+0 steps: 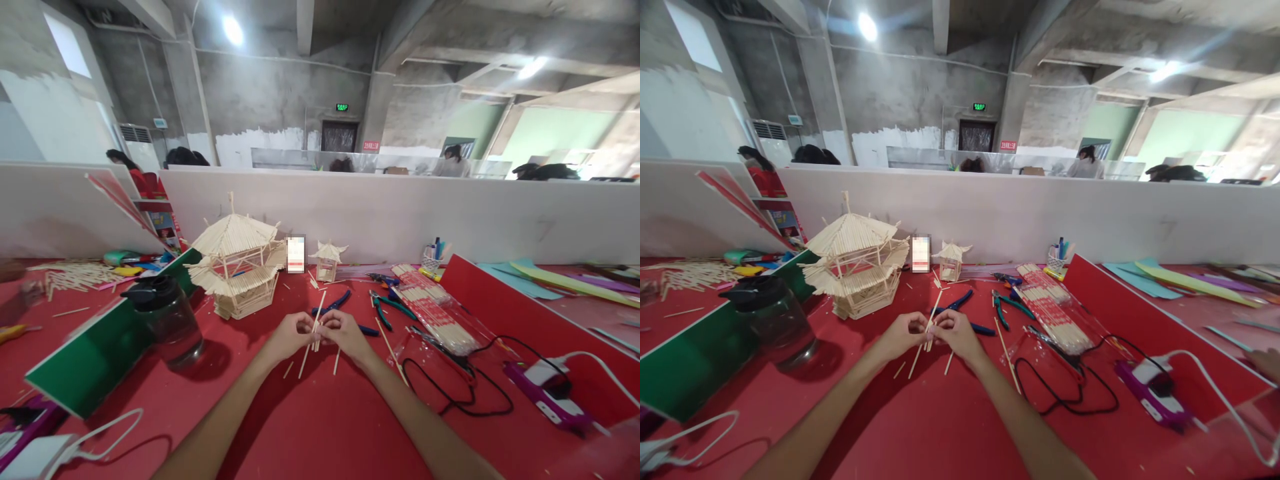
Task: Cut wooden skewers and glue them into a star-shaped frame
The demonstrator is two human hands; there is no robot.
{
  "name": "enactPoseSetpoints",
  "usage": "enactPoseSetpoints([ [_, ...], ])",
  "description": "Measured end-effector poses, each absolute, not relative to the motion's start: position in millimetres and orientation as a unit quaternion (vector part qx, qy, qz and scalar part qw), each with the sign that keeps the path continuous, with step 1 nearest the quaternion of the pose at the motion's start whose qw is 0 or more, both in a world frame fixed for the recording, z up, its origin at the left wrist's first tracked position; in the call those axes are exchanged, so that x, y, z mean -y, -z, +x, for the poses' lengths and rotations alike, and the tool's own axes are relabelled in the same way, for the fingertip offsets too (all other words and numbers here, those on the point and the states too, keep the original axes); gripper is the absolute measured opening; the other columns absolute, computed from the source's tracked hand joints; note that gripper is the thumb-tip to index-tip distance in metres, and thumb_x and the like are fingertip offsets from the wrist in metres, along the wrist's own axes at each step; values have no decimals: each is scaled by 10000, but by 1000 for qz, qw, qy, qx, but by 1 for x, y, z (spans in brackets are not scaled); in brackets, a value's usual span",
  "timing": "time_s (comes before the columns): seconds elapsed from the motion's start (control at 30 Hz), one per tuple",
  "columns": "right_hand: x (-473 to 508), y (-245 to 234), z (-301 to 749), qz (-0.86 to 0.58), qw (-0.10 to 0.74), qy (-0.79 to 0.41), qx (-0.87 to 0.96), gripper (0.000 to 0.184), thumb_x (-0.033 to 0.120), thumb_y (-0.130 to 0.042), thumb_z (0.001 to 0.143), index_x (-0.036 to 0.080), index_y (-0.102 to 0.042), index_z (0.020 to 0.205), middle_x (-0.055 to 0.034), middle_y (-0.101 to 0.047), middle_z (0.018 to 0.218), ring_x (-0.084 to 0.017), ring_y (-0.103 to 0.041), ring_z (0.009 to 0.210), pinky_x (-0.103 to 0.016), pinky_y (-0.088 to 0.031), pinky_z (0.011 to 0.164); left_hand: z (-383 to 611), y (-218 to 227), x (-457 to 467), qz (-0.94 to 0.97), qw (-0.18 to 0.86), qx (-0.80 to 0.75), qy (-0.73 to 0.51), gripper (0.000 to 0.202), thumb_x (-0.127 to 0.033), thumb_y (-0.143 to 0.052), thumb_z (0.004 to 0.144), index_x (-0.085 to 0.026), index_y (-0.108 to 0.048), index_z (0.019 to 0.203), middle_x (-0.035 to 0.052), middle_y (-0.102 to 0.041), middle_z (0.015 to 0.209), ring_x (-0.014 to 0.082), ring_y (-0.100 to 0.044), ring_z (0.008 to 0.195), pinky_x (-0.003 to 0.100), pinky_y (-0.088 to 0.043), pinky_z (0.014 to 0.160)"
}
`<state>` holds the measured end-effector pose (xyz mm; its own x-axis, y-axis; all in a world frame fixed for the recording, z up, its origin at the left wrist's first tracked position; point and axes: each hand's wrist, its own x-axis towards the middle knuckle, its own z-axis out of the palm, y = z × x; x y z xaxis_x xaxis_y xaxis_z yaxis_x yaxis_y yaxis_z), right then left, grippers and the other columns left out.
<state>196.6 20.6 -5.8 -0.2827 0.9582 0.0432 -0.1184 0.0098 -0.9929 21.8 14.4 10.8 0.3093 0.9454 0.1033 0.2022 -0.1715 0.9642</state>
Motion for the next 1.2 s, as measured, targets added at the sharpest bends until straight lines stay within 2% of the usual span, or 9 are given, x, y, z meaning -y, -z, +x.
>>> enactPoseSetpoints([
  [0.1,-19,-1,204,-405,412,-564,589,415,496,-802,619,184,-609,814,21,-631,657,-143,-616,559,-292,-544,572,19,-16,-15,647,477,-436,-405,377,-401,-837,601,-147,-594,737,-39,-585,624,100,-514,564,214,-378,561],
  [0.2,-13,-9,209,-420,373,-487,669,304,386,-766,675,180,-638,859,-12,-670,731,-156,-629,611,-284,-526,571,14,-20,-15,632,484,-435,-422,360,-387,-831,618,-143,-595,737,-45,-573,606,90,-494,543,206,-358,547],
  [0.33,-6,-11,202,-390,399,-469,685,252,311,-733,698,195,-638,900,-38,-705,846,-193,-671,764,-296,-537,651,15,-22,-14,599,522,-430,-429,373,-360,-856,583,-140,-598,736,-42,-592,595,85,-508,523,201,-373,541],
  [0.5,-5,3,189,-378,419,-548,618,273,318,-717,680,207,-543,858,39,-635,647,-147,-610,538,-276,-516,535,22,-19,-11,562,547,-442,-436,414,-362,-887,525,-139,-596,718,-34,-606,596,103,-556,543,222,-455,565],
  [0.67,-5,10,189,-347,391,-565,638,364,285,-705,685,212,-513,986,74,-613,642,-115,-575,489,-242,-477,520,21,-18,-12,530,542,-443,-479,417,-419,-860,562,-150,-587,728,-39,-585,637,111,-575,593,231,-497,579],
  [0.77,-3,7,189,-338,380,-544,668,277,266,-668,723,198,-546,962,48,-626,684,-105,-567,516,-218,-444,515,18,-20,-13,524,517,-438,-516,389,-421,-836,598,-155,-600,755,-23,-598,727,123,-594,667,228,-509,597],
  [0.87,-1,4,189,-322,382,-524,690,217,249,-586,791,185,-596,997,19,-642,727,-111,-575,558,-216,-444,527,17,-21,-13,522,515,-435,-523,384,-415,-833,595,-160,-599,763,-22,-597,730,131,-599,682,240,-520,613],
  [1.07,0,8,191,-346,366,-459,732,346,138,-500,799,189,-581,1132,31,-643,661,-120,-582,558,-230,-464,584,19,-19,-15,538,515,-433,-508,350,-386,-816,612,-164,-598,773,-16,-609,697,138,-604,655,249,-519,609],
  [1.2,0,9,190,-359,364,-453,730,315,181,-465,844,187,-595,1131,13,-654,678,-122,-592,560,-221,-464,549,18,-19,-16,562,486,-435,-508,283,-342,-782,646,-160,-605,770,-5,-624,699,139,-606,655,238,-507,604],
])
